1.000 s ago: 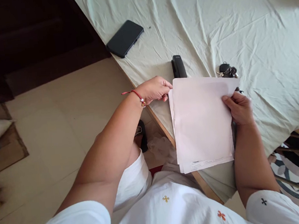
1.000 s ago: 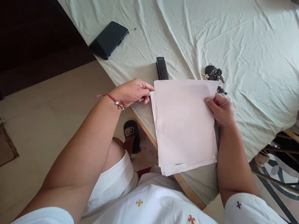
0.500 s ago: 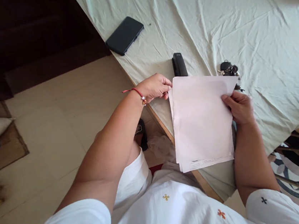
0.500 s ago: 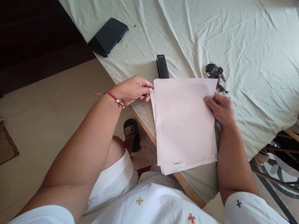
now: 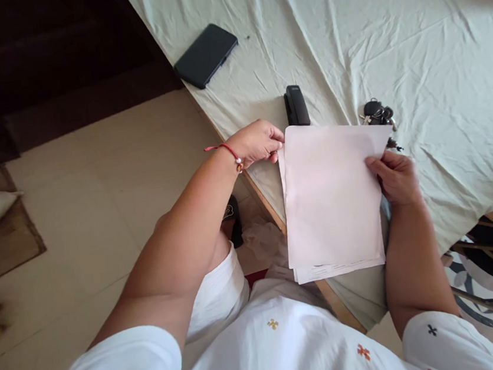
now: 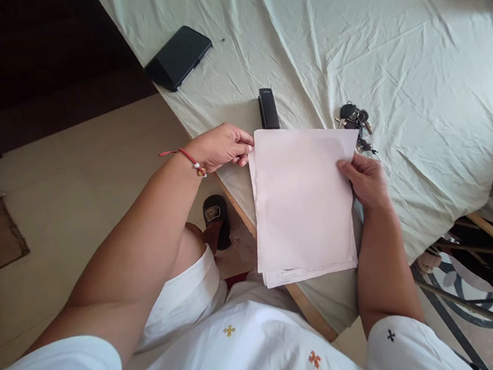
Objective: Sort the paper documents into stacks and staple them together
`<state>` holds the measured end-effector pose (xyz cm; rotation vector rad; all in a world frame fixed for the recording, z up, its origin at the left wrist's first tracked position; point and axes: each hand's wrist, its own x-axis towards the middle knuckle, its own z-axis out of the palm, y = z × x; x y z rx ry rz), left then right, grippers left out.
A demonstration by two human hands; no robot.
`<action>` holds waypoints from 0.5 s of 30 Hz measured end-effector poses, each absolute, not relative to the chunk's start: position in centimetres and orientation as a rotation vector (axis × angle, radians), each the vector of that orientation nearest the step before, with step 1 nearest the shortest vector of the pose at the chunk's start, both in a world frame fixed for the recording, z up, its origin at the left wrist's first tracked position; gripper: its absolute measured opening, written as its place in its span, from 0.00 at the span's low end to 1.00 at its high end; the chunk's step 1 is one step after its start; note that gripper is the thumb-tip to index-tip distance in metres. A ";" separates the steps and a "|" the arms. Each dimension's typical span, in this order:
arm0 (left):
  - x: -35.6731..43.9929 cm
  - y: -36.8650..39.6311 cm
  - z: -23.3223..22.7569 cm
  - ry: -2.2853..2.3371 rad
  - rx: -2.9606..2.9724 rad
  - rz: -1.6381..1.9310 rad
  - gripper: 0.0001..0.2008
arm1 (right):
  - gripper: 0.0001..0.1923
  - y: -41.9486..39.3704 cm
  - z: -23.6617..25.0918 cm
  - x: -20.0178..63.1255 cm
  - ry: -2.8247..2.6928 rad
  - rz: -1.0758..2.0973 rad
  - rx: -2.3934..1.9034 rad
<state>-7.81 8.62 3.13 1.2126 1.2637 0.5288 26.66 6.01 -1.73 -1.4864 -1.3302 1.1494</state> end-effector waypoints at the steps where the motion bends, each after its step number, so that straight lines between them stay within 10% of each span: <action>1: -7.8 8.6 3.0 1.273 1.209 0.530 0.10 | 0.10 6.0 -1.8 26.9 -1.345 1.131 -1.482; 15: -7.8 8.6 2.8 1.273 1.225 0.563 0.09 | 0.14 6.5 0.2 28.5 -1.070 0.816 -1.375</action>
